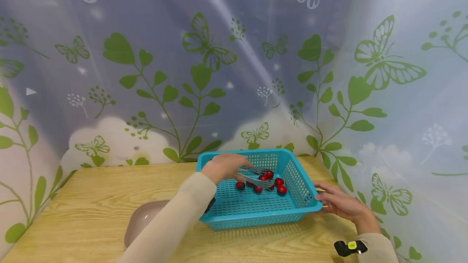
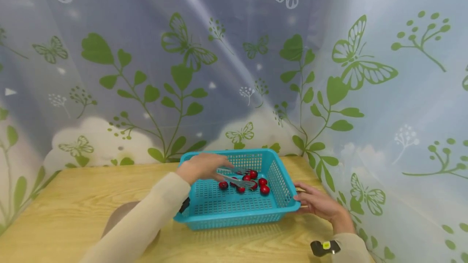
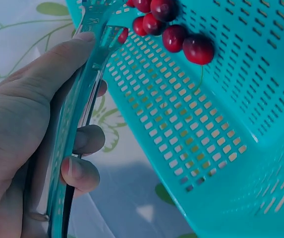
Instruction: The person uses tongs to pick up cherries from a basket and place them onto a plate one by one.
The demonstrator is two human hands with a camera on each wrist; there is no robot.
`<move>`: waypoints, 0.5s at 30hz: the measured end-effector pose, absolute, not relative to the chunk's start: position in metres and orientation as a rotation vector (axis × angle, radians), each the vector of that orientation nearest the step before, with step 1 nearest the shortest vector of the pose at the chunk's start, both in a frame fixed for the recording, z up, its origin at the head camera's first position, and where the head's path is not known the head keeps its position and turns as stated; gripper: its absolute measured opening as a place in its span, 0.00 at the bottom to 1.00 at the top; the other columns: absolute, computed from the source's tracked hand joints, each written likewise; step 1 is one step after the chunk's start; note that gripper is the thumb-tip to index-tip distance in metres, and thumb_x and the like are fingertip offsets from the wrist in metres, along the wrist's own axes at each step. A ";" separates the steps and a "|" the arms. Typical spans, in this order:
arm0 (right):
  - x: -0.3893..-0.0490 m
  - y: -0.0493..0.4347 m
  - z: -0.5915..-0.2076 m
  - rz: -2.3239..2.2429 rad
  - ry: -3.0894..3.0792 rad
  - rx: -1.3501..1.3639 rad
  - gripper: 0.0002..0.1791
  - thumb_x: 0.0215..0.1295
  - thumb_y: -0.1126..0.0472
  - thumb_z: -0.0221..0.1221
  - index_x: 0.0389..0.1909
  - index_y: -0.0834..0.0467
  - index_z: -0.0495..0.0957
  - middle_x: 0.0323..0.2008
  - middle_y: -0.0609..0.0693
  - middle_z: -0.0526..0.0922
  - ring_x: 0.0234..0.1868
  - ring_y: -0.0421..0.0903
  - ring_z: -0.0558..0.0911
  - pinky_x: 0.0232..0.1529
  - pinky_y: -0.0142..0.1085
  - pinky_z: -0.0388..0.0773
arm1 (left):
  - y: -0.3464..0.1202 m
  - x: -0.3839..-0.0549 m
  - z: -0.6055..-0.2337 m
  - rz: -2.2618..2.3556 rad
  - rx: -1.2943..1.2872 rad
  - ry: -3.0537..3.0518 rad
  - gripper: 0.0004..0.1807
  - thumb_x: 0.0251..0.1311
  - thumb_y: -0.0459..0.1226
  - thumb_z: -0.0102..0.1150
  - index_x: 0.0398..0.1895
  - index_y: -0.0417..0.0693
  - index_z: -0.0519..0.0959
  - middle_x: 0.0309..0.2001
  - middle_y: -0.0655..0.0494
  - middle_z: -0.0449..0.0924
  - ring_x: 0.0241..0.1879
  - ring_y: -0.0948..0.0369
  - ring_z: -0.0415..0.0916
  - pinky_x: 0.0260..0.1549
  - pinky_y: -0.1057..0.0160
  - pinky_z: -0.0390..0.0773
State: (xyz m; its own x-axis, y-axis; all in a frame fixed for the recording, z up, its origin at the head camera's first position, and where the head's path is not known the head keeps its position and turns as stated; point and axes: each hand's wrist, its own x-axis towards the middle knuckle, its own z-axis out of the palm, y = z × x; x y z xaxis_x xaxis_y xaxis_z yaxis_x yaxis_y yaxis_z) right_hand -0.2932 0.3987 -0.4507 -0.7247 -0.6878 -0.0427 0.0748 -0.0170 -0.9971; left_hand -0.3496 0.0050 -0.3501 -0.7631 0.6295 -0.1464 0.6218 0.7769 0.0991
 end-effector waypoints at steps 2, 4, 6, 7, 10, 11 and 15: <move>-0.293 0.398 -0.451 -1.798 1.717 -0.639 0.23 0.82 0.67 0.39 0.68 0.43 0.69 0.58 0.47 0.84 0.56 0.44 0.87 0.58 0.43 0.85 | 0.010 -0.349 -0.352 0.026 0.998 2.796 0.31 0.66 0.49 0.67 0.73 0.68 0.73 0.74 0.66 0.71 0.73 0.59 0.69 0.67 0.54 0.76; -0.293 0.398 -0.450 -1.799 1.720 -0.636 0.23 0.82 0.68 0.39 0.67 0.43 0.69 0.58 0.46 0.84 0.56 0.43 0.87 0.58 0.43 0.85 | 0.014 -0.349 -0.353 -0.007 1.011 2.793 0.31 0.66 0.49 0.66 0.73 0.68 0.73 0.74 0.66 0.71 0.73 0.59 0.70 0.68 0.53 0.75; -0.293 0.398 -0.450 -1.799 1.726 -0.638 0.23 0.82 0.68 0.39 0.67 0.43 0.69 0.57 0.46 0.84 0.56 0.43 0.87 0.58 0.43 0.85 | 0.019 -0.349 -0.354 -0.046 1.035 2.791 0.31 0.67 0.50 0.66 0.73 0.68 0.73 0.74 0.65 0.71 0.73 0.59 0.69 0.68 0.53 0.75; -0.293 0.398 -0.450 -1.799 1.728 -0.641 0.23 0.82 0.68 0.39 0.67 0.43 0.69 0.57 0.45 0.84 0.56 0.43 0.87 0.58 0.42 0.85 | 0.022 -0.348 -0.354 -0.052 1.042 2.788 0.31 0.67 0.50 0.65 0.73 0.68 0.73 0.74 0.65 0.71 0.73 0.59 0.69 0.68 0.54 0.75; -0.293 0.398 -0.450 -1.797 1.730 -0.650 0.24 0.82 0.68 0.39 0.67 0.43 0.69 0.57 0.45 0.84 0.55 0.42 0.87 0.58 0.42 0.84 | 0.030 -0.349 -0.356 -0.057 1.067 2.782 0.31 0.67 0.50 0.65 0.73 0.69 0.73 0.74 0.66 0.71 0.74 0.60 0.69 0.68 0.55 0.75; -0.293 0.398 -0.450 -1.795 1.731 -0.652 0.23 0.82 0.68 0.39 0.67 0.44 0.69 0.57 0.45 0.85 0.56 0.42 0.87 0.58 0.42 0.84 | 0.033 -0.349 -0.357 -0.049 1.071 2.782 0.31 0.66 0.50 0.66 0.73 0.69 0.73 0.74 0.66 0.71 0.73 0.60 0.70 0.68 0.56 0.76; -0.293 0.398 -0.451 -1.792 1.725 -0.650 0.24 0.82 0.68 0.38 0.67 0.43 0.69 0.57 0.45 0.85 0.56 0.42 0.87 0.59 0.42 0.84 | 0.044 -0.351 -0.363 -0.021 1.074 2.774 0.31 0.65 0.51 0.67 0.72 0.70 0.73 0.72 0.68 0.73 0.71 0.61 0.73 0.65 0.57 0.78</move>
